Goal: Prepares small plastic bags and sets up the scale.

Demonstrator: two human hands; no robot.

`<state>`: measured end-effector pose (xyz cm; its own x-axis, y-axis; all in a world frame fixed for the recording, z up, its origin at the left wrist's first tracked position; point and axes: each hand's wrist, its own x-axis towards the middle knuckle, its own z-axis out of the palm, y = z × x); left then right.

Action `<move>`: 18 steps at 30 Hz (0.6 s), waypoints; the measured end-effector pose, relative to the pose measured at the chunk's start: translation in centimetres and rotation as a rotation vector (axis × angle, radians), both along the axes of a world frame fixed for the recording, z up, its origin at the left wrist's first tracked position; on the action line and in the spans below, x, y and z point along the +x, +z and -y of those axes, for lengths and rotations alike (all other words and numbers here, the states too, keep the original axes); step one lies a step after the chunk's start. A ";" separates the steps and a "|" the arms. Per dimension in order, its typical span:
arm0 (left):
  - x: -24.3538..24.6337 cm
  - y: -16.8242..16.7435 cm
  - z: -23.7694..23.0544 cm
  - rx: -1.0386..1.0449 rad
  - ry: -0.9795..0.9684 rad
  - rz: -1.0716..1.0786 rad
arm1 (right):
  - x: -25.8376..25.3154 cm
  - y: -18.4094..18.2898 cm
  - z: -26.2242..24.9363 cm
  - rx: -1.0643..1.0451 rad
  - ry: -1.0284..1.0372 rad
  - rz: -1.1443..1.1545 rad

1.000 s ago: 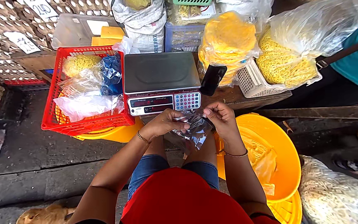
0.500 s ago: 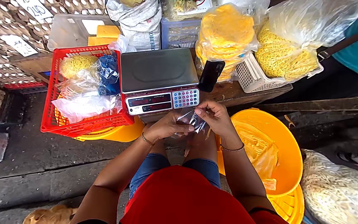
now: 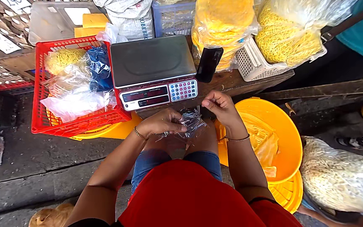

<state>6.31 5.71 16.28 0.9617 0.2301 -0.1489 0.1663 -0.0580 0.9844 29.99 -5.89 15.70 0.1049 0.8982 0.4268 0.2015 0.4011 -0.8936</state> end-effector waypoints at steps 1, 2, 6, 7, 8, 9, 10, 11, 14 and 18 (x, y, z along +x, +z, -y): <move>-0.3 -0.1 -0.1 -0.008 -0.004 -0.027 | 0.8 0.1 0.1 0.015 -0.056 -0.031; -0.7 -0.3 -0.1 -0.022 -0.002 -0.048 | 1.6 0.3 0.3 0.027 -0.105 -0.059; -1.6 -1.1 -0.5 -0.047 0.035 -0.075 | 2.2 0.5 0.7 -0.020 -0.150 -0.036; -1.6 -1.2 -0.6 -0.053 0.036 -0.071 | 1.8 0.3 0.7 -0.056 -0.113 0.001; -1.6 -1.1 -0.7 -0.059 0.037 -0.065 | 1.3 -0.1 0.4 -0.080 -0.060 0.028; -1.5 -1.0 -0.7 -0.059 0.038 -0.063 | 0.9 -0.6 -0.1 -0.098 -0.002 0.044; -1.4 -0.8 -0.7 -0.055 0.040 -0.069 | 0.4 -1.0 -0.5 -0.117 0.052 0.050; -1.2 -0.6 -0.7 -0.050 0.038 -0.078 | -0.1 -1.4 -0.9 -0.132 0.102 0.040; -1.2 -0.7 -0.2 -0.041 0.039 -0.118 | -2.0 -2.0 -1.1 -0.183 0.195 -0.002; -1.0 -0.4 -0.7 0.005 0.040 -0.098 | -2.5 -1.7 -1.9 -0.188 0.159 0.004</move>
<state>5.34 6.42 15.84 0.9328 0.2688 -0.2402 0.2635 -0.0539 0.9631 27.48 -3.98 14.05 -0.0451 0.9671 0.2505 0.1527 0.2545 -0.9550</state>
